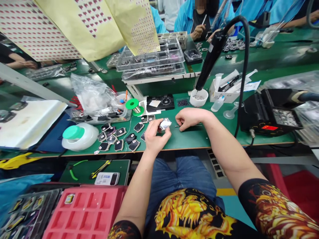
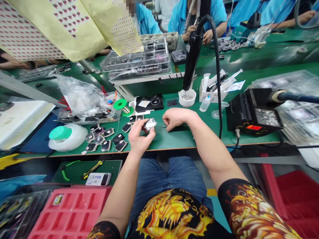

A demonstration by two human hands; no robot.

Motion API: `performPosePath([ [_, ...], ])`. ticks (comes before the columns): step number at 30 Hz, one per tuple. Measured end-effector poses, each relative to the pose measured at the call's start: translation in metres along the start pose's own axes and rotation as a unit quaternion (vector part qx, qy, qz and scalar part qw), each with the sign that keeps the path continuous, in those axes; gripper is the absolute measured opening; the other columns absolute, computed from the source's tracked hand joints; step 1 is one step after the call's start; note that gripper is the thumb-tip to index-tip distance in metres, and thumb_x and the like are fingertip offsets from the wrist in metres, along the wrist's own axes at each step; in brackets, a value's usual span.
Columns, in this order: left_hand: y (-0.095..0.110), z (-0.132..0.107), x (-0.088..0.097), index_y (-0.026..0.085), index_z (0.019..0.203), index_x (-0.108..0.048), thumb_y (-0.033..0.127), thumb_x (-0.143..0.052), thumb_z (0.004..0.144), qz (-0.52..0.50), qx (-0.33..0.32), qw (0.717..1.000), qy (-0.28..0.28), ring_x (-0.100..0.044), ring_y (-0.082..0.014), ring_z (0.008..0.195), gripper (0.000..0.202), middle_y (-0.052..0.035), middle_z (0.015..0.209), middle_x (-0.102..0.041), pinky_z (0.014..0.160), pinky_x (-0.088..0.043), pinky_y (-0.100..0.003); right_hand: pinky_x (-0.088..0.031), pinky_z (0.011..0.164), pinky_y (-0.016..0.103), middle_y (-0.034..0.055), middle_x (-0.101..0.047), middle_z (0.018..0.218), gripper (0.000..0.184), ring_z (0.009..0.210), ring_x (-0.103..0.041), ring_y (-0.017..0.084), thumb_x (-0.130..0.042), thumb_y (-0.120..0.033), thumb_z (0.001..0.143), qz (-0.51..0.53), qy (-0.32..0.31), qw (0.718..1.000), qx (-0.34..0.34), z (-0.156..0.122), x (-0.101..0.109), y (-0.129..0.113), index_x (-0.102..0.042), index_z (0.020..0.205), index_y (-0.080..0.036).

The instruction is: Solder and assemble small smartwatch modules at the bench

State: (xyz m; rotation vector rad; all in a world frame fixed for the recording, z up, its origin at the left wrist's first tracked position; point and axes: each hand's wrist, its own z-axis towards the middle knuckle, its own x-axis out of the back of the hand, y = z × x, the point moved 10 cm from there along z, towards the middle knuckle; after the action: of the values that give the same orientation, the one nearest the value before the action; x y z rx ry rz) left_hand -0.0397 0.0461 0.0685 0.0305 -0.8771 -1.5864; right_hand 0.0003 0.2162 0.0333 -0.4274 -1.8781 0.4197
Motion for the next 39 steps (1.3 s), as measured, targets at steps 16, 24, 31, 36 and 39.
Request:
performPosePath([
  [16,0.004,0.002,0.0,0.021,0.119,-0.071,0.017,-0.071,0.087,0.001,-0.009,1.0,-0.001,-0.057,-0.0132,0.07,0.032,-0.0038,0.101,-0.072,0.073,-0.055,-0.032,-0.032,0.062,0.03,-0.0039,-0.063,0.067,0.014,0.063,-0.053,0.014,-0.076,-0.014,0.083,0.025,0.145,0.989,0.013,0.003,0.024,0.003,-0.067,0.074,-0.019],
  [24,0.0,0.0,-0.003,0.021,0.118,-0.07,0.019,-0.07,0.088,0.005,0.002,1.0,-0.016,-0.058,-0.0137,0.071,0.03,-0.0037,0.101,-0.072,0.072,-0.056,-0.032,-0.044,0.055,0.023,0.002,-0.072,0.082,0.013,0.061,-0.062,0.014,-0.068,-0.027,0.096,0.314,0.403,0.858,0.055,-0.019,0.068,0.01,-0.06,0.089,-0.019],
  [31,0.0,0.0,-0.001,0.021,0.117,-0.07,0.018,-0.071,0.087,0.012,0.0,1.0,0.002,-0.059,-0.0139,0.072,0.03,-0.0043,0.101,-0.073,0.073,-0.056,-0.032,-0.053,0.05,0.02,0.0016,-0.071,0.079,0.023,0.062,-0.07,0.015,-0.076,-0.026,0.093,0.392,0.423,0.813,0.077,-0.009,0.065,0.018,-0.054,0.092,-0.021],
  [36,0.002,0.001,0.0,0.021,0.118,-0.07,0.02,-0.071,0.087,0.02,0.001,1.0,0.005,-0.059,-0.0147,0.073,0.03,-0.0044,0.101,-0.072,0.073,-0.055,-0.033,-0.054,0.053,0.022,0.0009,-0.068,0.075,0.012,0.064,-0.071,0.017,-0.073,-0.022,0.09,0.375,0.373,0.846,0.063,0.006,0.051,0.022,-0.062,0.092,-0.019],
  [39,0.003,0.002,0.0,0.021,0.117,-0.07,0.019,-0.07,0.088,0.016,-0.002,1.0,0.006,-0.057,-0.0134,0.07,0.03,-0.004,0.1,-0.072,0.072,-0.055,-0.033,-0.052,0.056,0.023,0.0018,-0.069,0.074,0.007,0.065,-0.07,0.018,-0.068,-0.024,0.092,0.333,0.355,0.872,0.051,0.009,0.047,0.023,-0.068,0.09,-0.017],
])
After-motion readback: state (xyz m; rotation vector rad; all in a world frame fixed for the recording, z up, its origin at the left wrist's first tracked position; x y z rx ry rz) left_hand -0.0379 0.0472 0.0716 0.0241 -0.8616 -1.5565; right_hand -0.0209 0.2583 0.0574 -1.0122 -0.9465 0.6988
